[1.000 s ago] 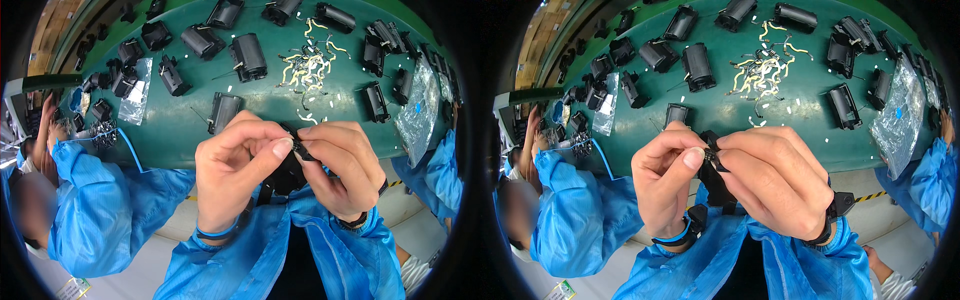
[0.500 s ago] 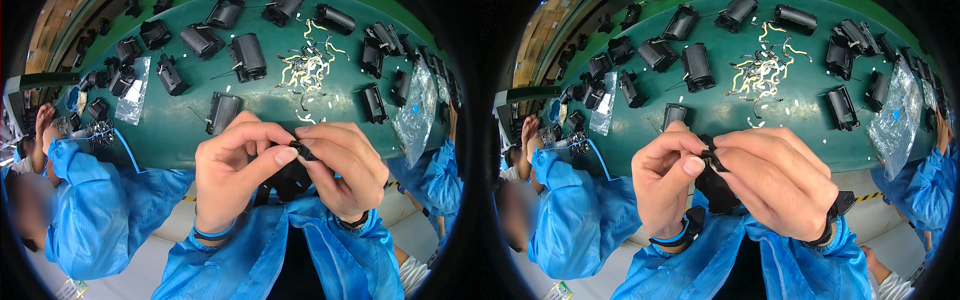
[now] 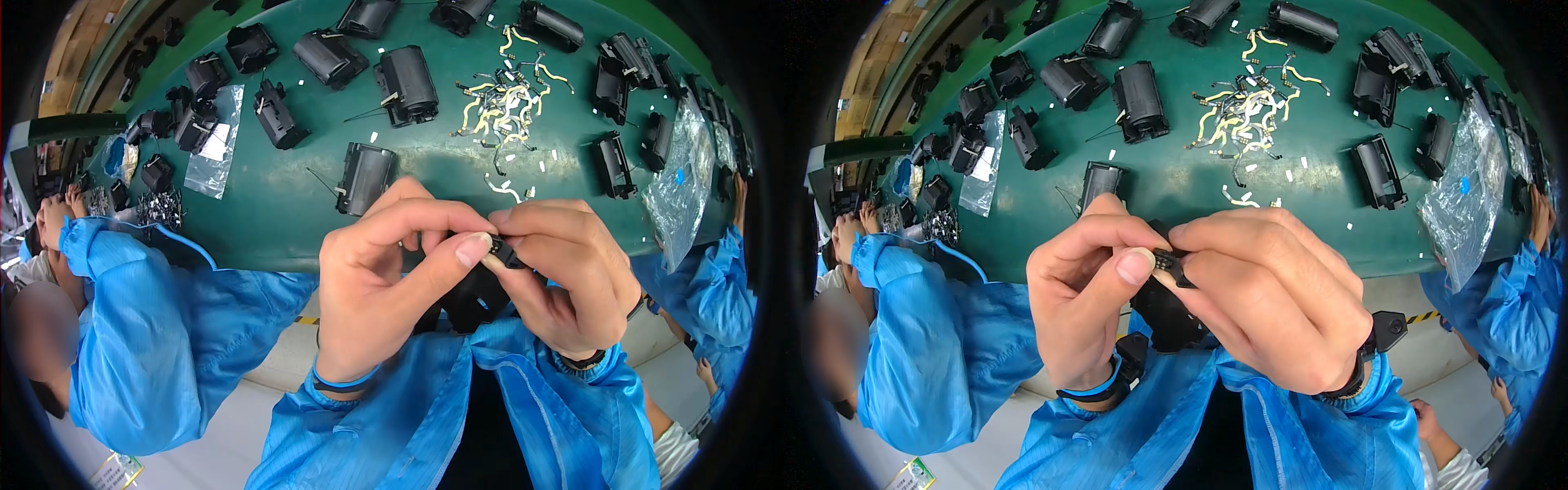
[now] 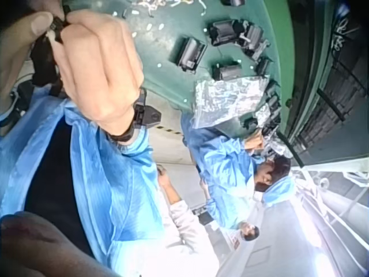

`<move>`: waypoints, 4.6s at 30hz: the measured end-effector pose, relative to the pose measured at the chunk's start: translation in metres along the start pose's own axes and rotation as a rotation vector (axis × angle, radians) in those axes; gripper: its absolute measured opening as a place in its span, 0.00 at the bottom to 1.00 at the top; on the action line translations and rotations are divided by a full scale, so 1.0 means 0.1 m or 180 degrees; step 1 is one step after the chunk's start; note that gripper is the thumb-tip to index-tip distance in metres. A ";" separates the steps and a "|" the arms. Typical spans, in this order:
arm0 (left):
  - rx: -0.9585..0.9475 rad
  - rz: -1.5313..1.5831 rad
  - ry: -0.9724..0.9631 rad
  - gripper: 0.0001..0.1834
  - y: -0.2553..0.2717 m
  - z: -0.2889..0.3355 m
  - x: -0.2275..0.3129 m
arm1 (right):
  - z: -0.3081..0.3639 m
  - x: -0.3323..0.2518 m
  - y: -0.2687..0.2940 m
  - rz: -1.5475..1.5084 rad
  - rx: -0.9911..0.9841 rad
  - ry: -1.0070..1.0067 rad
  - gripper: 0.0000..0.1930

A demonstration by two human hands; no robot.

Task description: Assembling small black plastic components and wires on a factory production line.

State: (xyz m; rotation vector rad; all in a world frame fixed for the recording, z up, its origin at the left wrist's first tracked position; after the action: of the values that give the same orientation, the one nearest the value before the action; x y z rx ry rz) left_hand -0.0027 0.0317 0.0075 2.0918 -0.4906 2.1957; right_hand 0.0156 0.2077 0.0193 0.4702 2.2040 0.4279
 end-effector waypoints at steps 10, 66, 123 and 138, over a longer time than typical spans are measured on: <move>0.0135 -0.0189 -0.0307 0.07 -0.03 -0.01 0.01 | -0.02 0.03 0.02 -0.0339 0.0037 -0.0181 0.13; 0.0396 -0.1013 -0.0777 0.07 -0.11 -0.04 0.03 | -0.08 0.07 -0.05 0.0084 0.0226 -0.0147 0.16; 0.1245 -0.1267 -0.1414 0.14 0.31 0.34 0.03 | -2.82 2.34 -0.24 0.1760 -0.1411 -0.0430 0.12; 0.0986 -0.1246 -0.1258 0.11 0.28 0.23 -0.05 | -2.16 0.95 0.34 0.0685 -0.2169 -0.1730 0.15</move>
State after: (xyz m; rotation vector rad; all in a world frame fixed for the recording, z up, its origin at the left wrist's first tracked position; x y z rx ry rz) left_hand 0.0119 -0.0006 -0.0016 2.5223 0.2500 1.7321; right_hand -0.2037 0.2504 0.1028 0.3839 1.3787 0.9912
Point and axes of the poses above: each hand's wrist, its own z-axis away from the middle knuckle, its own y-axis out of the back of the hand, x = y × z, the point moved 2 cm from there along -z, towards the middle knuckle, and after that the axes turned 3 degrees about -y, right-handed, at the moved point
